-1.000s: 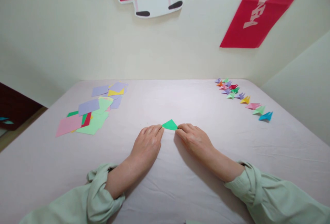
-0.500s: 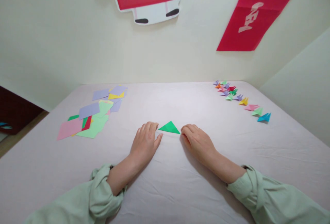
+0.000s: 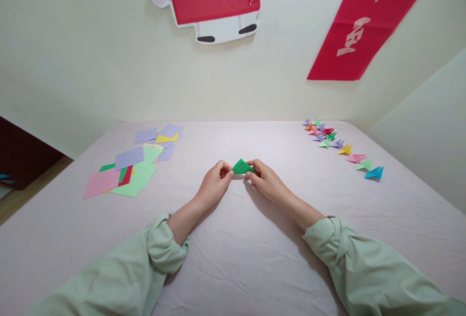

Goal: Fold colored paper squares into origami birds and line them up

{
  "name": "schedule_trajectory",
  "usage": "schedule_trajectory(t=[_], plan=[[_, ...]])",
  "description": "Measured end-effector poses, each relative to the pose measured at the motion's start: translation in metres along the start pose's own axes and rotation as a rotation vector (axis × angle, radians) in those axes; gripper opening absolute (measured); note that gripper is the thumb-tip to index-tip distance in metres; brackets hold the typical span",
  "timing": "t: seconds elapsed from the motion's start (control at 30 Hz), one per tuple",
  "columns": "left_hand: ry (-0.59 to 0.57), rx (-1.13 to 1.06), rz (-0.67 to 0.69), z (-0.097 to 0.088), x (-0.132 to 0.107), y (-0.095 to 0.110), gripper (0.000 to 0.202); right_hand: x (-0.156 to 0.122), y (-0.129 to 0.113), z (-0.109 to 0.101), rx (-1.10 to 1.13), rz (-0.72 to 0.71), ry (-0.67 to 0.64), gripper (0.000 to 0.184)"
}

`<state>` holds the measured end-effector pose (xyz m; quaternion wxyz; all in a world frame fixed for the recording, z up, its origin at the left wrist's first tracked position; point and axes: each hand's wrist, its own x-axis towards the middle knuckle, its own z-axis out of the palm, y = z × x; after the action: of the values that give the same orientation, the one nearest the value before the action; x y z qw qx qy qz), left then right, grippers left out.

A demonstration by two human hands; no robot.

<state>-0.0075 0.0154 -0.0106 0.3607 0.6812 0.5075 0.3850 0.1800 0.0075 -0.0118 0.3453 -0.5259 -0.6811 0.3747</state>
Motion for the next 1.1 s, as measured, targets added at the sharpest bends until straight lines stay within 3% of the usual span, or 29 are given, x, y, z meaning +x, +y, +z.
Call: schedule_trajectory(t=[0.1,0.4,0.63,0.73,0.9,1.1], plan=[[0.034,-0.132,-0.013,0.002,0.001,-0.003,0.006,0.000,0.000,0.001,0.110,-0.029,0.005,0.034],[-0.002,-0.318,0.014,0.008,-0.002,-0.007,0.015,-0.005,-0.001,0.004,0.141,-0.070,-0.013,0.025],[-0.025,-0.222,0.070,0.004,-0.006,0.004,0.010,-0.005,0.002,0.005,0.140,-0.066,-0.012,0.019],[-0.080,-0.107,0.128,0.000,-0.007,0.010,0.018,-0.006,0.002,0.004,0.054,-0.106,0.053,0.028],[-0.042,-0.026,0.182,-0.001,-0.006,0.005,0.025,-0.011,-0.006,-0.002,-0.280,-0.233,0.240,0.050],[-0.077,0.040,0.269,0.002,-0.007,0.000,0.032,-0.016,-0.014,0.001,-0.485,-0.328,0.066,0.056]])
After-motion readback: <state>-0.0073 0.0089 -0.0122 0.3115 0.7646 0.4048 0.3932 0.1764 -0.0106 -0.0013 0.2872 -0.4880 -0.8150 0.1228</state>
